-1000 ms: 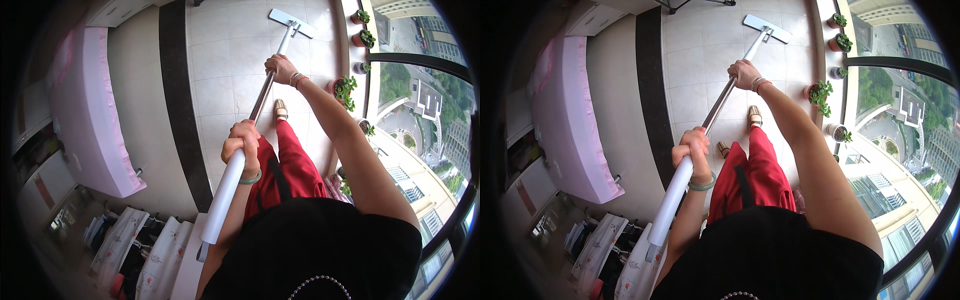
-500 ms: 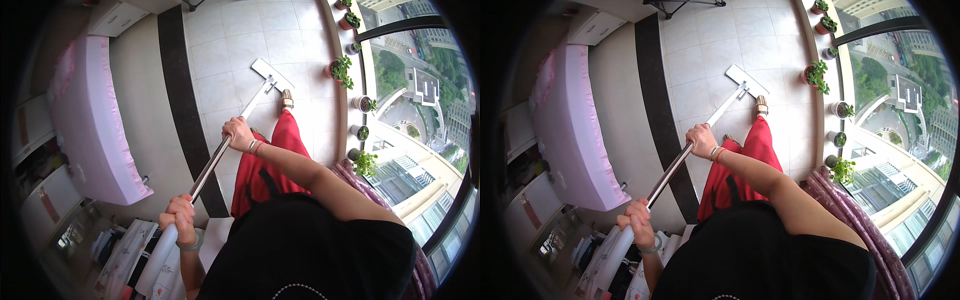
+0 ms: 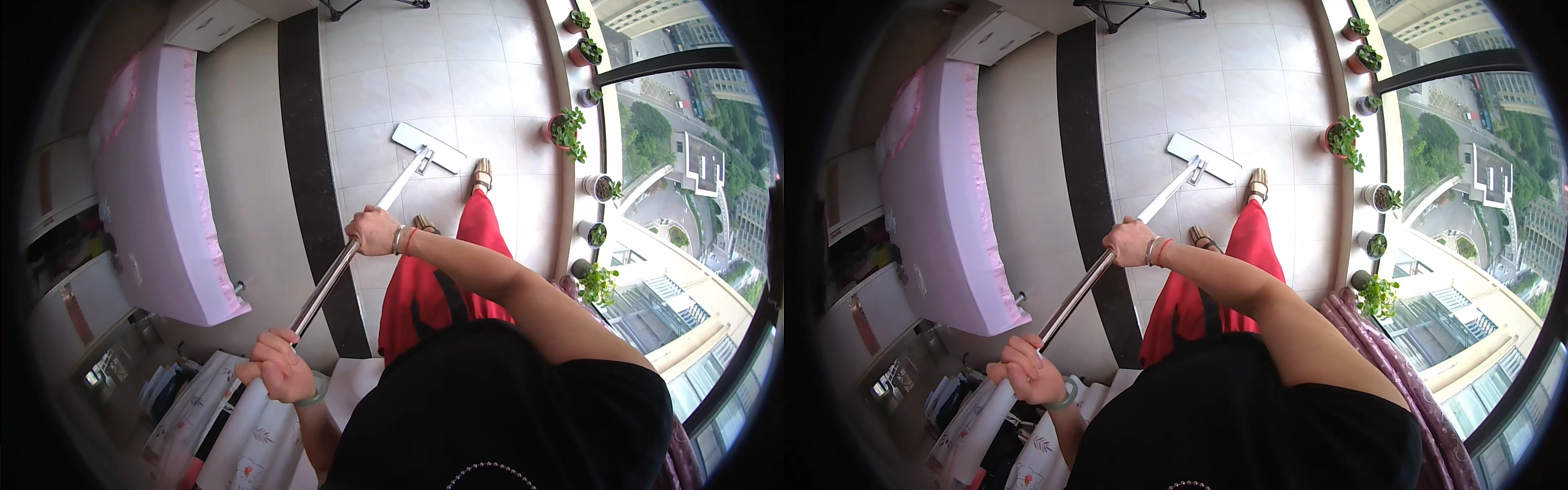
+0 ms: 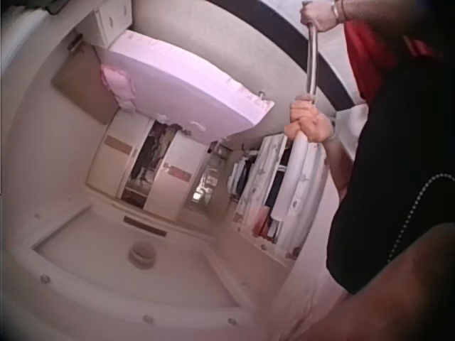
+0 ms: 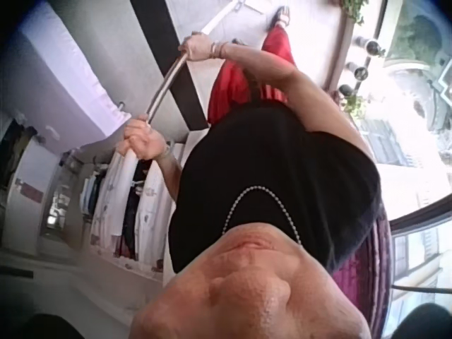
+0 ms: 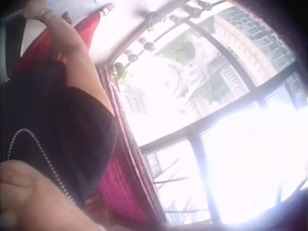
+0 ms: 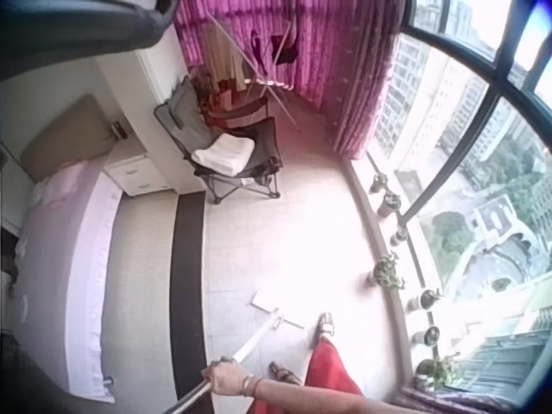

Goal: The person uses a flat mop to clean the tiled floor of a balcony. They move the mop back and forth across the surface, covering the area near the window and the central floor space.

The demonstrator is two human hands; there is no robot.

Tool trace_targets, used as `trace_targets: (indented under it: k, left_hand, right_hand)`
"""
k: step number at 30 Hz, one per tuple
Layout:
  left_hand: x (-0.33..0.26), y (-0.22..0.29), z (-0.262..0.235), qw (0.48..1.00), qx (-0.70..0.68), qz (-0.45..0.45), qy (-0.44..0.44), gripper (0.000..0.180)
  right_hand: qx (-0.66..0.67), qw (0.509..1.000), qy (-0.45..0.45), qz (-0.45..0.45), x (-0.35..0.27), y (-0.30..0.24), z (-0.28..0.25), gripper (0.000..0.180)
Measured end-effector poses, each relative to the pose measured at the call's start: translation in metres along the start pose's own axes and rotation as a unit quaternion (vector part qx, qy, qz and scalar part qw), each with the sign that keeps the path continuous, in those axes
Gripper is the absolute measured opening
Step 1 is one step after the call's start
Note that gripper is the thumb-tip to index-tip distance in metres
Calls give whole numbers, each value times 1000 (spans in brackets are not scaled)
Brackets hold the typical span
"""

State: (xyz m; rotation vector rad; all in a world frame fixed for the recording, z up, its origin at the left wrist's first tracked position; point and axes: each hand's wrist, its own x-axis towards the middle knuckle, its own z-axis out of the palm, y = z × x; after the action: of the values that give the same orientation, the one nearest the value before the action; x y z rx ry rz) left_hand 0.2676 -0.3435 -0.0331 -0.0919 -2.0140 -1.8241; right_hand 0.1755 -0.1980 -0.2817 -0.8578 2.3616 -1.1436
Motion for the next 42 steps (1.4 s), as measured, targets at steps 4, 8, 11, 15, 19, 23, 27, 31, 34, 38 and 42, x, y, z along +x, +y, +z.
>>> trace_targets:
  k: [4, 8, 11, 15, 19, 23, 27, 31, 34, 38, 42]
  left_hand:
    - [30, -33, 92, 998, -66, 19, 16, 18]
    - [62, -68, 194, 996, -81, 32, -22, 16]
    - [64, -92, 253, 998, -62, -8, -32, 18]
    - [84, -106, 327, 999, -41, -23, 11, 17]
    - [108, -141, 396, 998, -36, -54, 26, 18]
    - [113, -175, 471, 995, -56, -83, 28, 17]
    - [132, -179, 523, 995, -62, -81, 21, 15]
    - [129, -170, 545, 998, -32, -47, -34, 14]
    - [115, -163, 536, 997, -15, -12, -78, 13]
    - [105, -142, 505, 994, -28, -3, -105, 14]
    - [80, -118, 471, 983, -15, 3, -185, 15]
  right_hand:
    - [-27, 998, 51, 35, -5, 73, -71, 18]
    - [-84, 990, 84, 81, -15, 155, -158, 17]
    - [-162, 982, 12, 100, -17, 211, -217, 16]
    - [-199, 978, 29, 58, -12, 266, -280, 16]
    - [-219, 969, 72, 91, -4, 332, -328, 16]
    - [-114, 957, 186, 191, -18, 400, -364, 10]
    - [-145, 942, 221, 206, -18, 426, -399, 18]
    - [-66, 933, 249, 249, -38, 431, -410, 25]
    - [-54, 917, 304, 253, -57, 421, -391, 25]
    - [-10, 903, 330, 274, -81, 388, -365, 24]
    - [6, 881, 388, 269, -110, 359, -322, 21]
